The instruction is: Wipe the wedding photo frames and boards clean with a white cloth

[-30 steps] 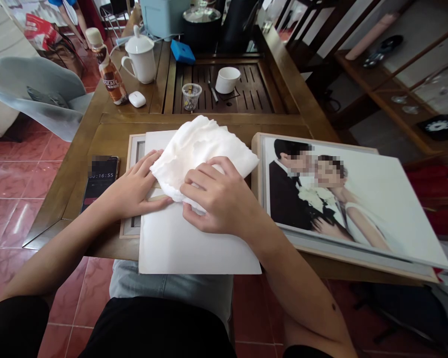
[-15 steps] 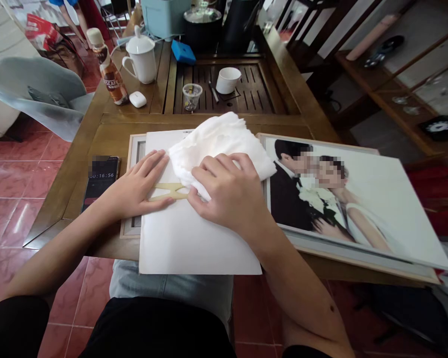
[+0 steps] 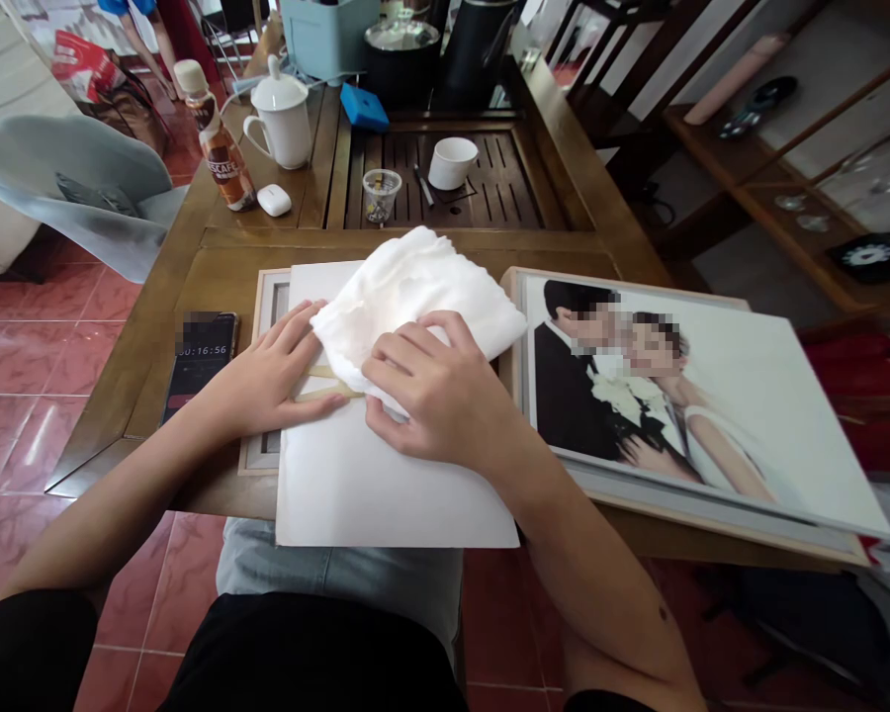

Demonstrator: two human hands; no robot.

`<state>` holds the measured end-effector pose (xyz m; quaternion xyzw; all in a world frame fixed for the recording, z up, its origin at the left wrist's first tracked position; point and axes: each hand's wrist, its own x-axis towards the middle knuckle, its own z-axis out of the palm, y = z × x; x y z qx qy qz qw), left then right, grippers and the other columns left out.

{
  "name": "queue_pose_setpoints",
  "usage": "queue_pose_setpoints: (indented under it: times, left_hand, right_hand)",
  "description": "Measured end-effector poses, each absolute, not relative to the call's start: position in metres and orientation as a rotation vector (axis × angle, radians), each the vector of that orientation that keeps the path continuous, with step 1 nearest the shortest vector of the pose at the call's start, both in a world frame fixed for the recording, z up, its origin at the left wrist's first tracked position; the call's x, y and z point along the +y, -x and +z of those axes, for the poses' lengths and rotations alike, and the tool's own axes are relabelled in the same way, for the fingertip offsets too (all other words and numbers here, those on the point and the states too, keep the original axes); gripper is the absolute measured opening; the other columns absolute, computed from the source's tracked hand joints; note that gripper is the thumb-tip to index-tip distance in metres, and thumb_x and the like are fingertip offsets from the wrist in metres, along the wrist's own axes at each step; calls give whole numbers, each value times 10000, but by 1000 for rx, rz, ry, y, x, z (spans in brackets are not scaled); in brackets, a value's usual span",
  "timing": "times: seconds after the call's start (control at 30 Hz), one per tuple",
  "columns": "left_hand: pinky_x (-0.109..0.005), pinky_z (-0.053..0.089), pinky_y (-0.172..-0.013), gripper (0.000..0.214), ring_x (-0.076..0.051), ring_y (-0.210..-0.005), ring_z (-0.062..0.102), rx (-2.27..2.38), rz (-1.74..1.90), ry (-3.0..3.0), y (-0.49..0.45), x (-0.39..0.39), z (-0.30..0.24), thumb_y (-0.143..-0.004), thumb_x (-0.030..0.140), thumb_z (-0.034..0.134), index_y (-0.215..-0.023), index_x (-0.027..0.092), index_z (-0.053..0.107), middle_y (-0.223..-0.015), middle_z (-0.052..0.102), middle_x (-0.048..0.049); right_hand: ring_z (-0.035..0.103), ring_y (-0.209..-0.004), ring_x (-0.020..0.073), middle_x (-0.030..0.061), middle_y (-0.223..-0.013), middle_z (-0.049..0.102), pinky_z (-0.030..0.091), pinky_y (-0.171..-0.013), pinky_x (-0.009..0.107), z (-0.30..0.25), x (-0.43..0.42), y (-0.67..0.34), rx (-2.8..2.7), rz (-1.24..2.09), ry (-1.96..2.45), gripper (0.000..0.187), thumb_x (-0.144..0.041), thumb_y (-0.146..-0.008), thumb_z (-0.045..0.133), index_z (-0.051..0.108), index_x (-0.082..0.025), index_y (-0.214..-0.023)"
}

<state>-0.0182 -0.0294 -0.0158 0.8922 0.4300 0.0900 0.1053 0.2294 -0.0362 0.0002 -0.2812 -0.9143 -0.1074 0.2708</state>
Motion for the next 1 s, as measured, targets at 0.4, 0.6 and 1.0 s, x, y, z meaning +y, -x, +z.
queue_pose_setpoints:
  times: [0.4, 0.6, 1.0]
  left_hand:
    - [-554, 264, -1276, 894, -387, -1596, 183, 1277, 266, -2629, 18, -30, -15, -977, 755, 432, -1590, 124, 269, -1698, 231, -224]
    - [-558, 254, -1277, 937, -393, -1595, 177, 1279, 274, -2622, 18, -29, -17, -972, 761, 431, -1619, 124, 197, -1703, 223, -224]
    - [-510, 223, -1303, 834, -391, -1594, 186, 1274, 265, -2629, 17, -30, -15, -973, 678, 515, -1560, 106, 366, -1695, 249, -214]
  right_hand:
    - [628, -780, 208, 32, -815, 706, 429, -831, 373, 2, -37, -232, -2413, -400, 920, 90, -217, -851, 562, 639, -200, -807]
    - [616, -755, 215, 34, -784, 694, 430, -801, 381, 2, -34, -234, -2397, -503, 940, 93, -213, -843, 548, 628, -196, -800]
    - [617, -760, 187, 19, -773, 689, 468, -837, 375, 5, -37, -233, -2477, -243, 620, 108, -140, -802, 572, 633, -204, -739]
